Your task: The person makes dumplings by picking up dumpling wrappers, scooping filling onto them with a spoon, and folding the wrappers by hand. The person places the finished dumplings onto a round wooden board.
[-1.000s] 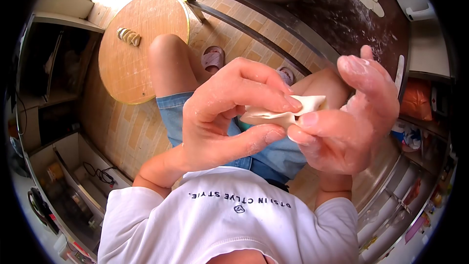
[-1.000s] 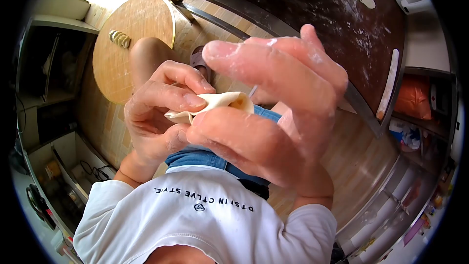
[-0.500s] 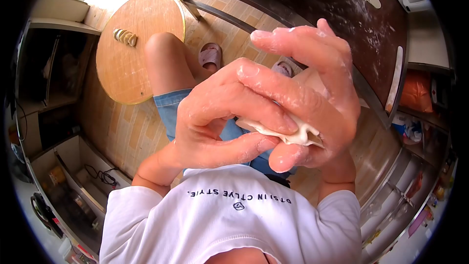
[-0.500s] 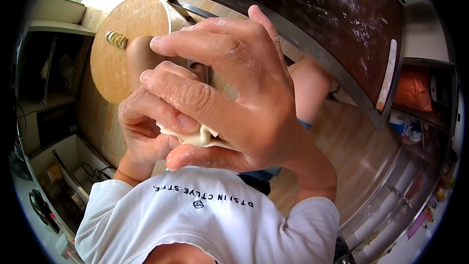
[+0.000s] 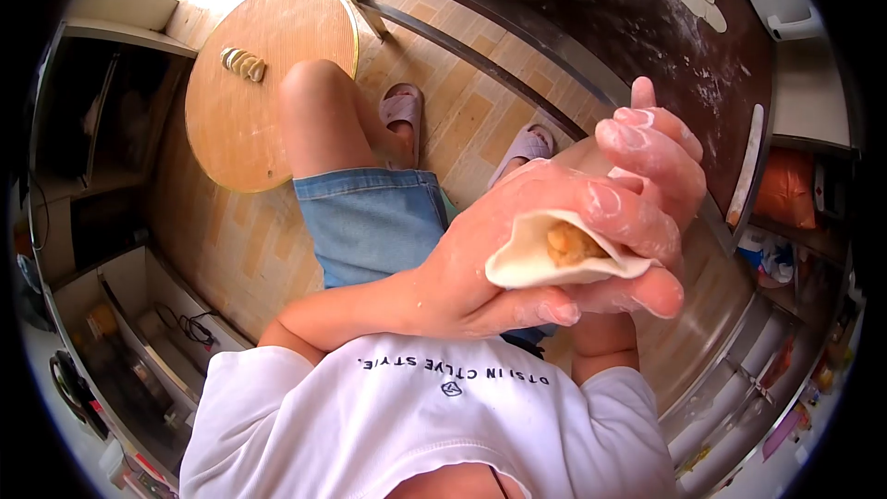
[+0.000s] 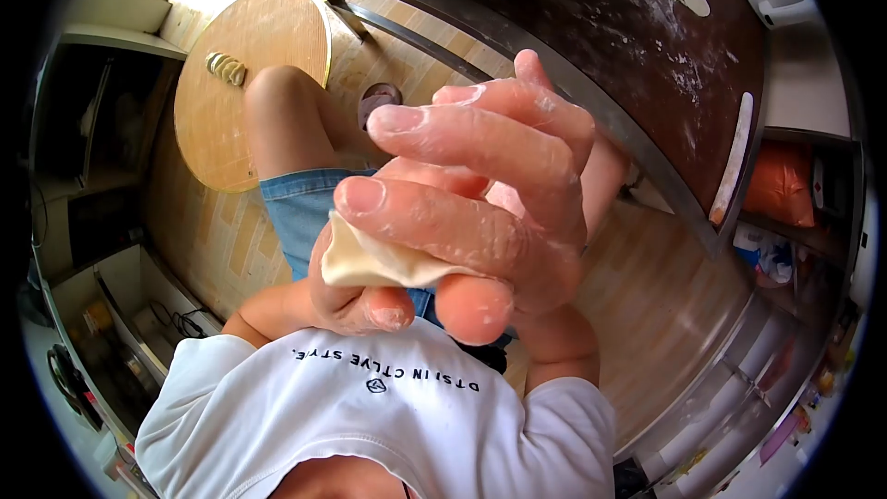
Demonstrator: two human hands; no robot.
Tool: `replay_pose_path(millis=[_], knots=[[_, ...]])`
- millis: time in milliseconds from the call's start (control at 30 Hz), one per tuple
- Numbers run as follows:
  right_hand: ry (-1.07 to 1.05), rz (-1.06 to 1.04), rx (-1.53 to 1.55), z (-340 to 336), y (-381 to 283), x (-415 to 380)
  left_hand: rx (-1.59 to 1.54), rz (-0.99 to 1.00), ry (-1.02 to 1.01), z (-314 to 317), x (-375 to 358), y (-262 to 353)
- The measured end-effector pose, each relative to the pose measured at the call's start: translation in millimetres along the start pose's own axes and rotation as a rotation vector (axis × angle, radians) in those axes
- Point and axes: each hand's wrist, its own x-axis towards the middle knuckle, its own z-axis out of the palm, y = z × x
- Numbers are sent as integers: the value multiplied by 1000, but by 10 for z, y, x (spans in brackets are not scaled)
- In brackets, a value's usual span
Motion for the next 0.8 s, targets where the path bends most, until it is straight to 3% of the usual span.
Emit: replay_pose_path(millis=[267,433,533,633,800], knots=[[-4,146,251,-6,15,-22,5,-17,-147,-103,158,194],[-21,49,330,-16,126,-1,184,-137,-284,-136,249,333],[27,65,336,36,116,-5,168,-96,-163,-54,181,391],[7,62,151,11,35,69,158,-124,-81,-49,108,448],[-138,-178,-149,-155,73,191,69,-45,23,-22,78,318]])
